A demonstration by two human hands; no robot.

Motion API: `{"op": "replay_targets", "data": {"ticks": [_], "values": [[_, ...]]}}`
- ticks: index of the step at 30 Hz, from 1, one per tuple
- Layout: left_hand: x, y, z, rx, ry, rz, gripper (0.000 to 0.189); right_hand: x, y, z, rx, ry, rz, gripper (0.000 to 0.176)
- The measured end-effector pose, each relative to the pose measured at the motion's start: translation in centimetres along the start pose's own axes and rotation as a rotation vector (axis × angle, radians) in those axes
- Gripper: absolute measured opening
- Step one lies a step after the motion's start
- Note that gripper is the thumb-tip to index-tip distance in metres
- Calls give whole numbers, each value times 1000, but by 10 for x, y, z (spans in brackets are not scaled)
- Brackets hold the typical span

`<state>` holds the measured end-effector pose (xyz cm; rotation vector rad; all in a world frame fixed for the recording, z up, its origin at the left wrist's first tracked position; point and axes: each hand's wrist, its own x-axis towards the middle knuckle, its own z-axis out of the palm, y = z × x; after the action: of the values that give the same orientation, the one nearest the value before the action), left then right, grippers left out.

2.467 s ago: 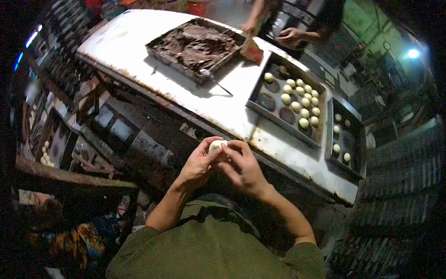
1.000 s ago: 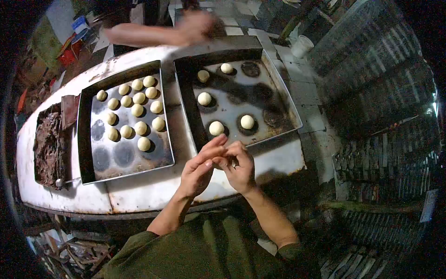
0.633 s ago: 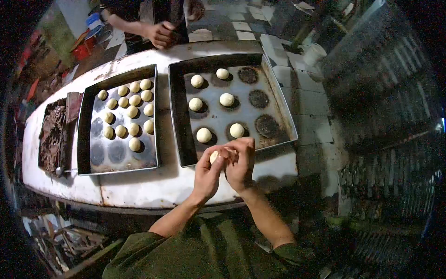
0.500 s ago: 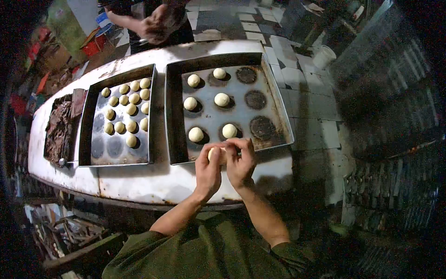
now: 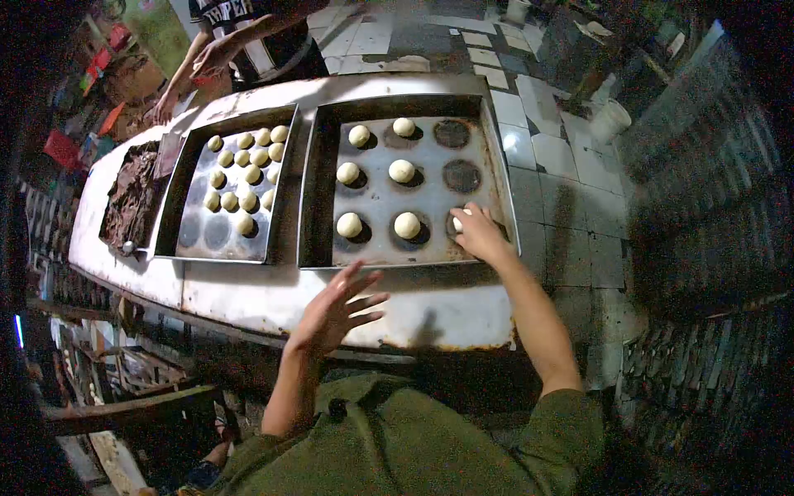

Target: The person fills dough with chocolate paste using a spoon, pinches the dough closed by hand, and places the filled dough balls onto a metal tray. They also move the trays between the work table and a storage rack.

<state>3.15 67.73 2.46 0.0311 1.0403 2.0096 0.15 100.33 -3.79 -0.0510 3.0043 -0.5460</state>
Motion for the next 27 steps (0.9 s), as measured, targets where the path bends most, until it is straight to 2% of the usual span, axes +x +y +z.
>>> {"op": "replay_targets", "data": {"ticks": [1,3,4,5,7,9,11,13,14,16,17,18,20,21,23,25,27], "values": [[-24,5,-7,52,76,54,65,-4,-9,-12,7,-2,-11,63],[-69,5,-36,0,219,149,64,0,2,-14,96,178,-32,66],[-90,2,-54,-49,264,201,64,0,-4,-23,176,196,70,63],[-110,-1,-73,-89,327,224,63,8,3,-19,211,209,89,53],[-145,-11,-105,-129,432,265,61,17,-4,-6,97,41,128,42],[-181,-27,-138,-110,510,313,57,15,-16,2,-113,168,67,35],[-224,-39,-166,-176,648,299,56,22,-20,1,-95,113,90,36],[-270,-48,-189,-211,726,293,53,30,-104,-16,-148,413,65,32],[-289,-51,-202,-208,785,295,51,53,-132,-1,-144,409,20,32],[-319,-49,-222,-191,905,305,45,103,-195,34,249,413,47,30],[-332,-49,-231,-174,947,319,42,112,-253,47,333,388,-126,27],[-347,-46,-236,-185,966,337,42,124,-306,61,339,341,-213,25],[-375,-41,-239,-159,1001,436,40,161,-378,98,319,291,-162,24],[-392,-45,-240,-177,1033,457,40,194,-388,129,165,353,-115,28],[-425,-53,-245,-276,1035,568,32,239,-400,174,77,383,135,34],[-451,-70,-254,-339,1095,622,30,260,-409,194,407,314,71,36],[-464,-85,-264,-123,1279,504,30,294,-394,227,399,358,19,32]]}}
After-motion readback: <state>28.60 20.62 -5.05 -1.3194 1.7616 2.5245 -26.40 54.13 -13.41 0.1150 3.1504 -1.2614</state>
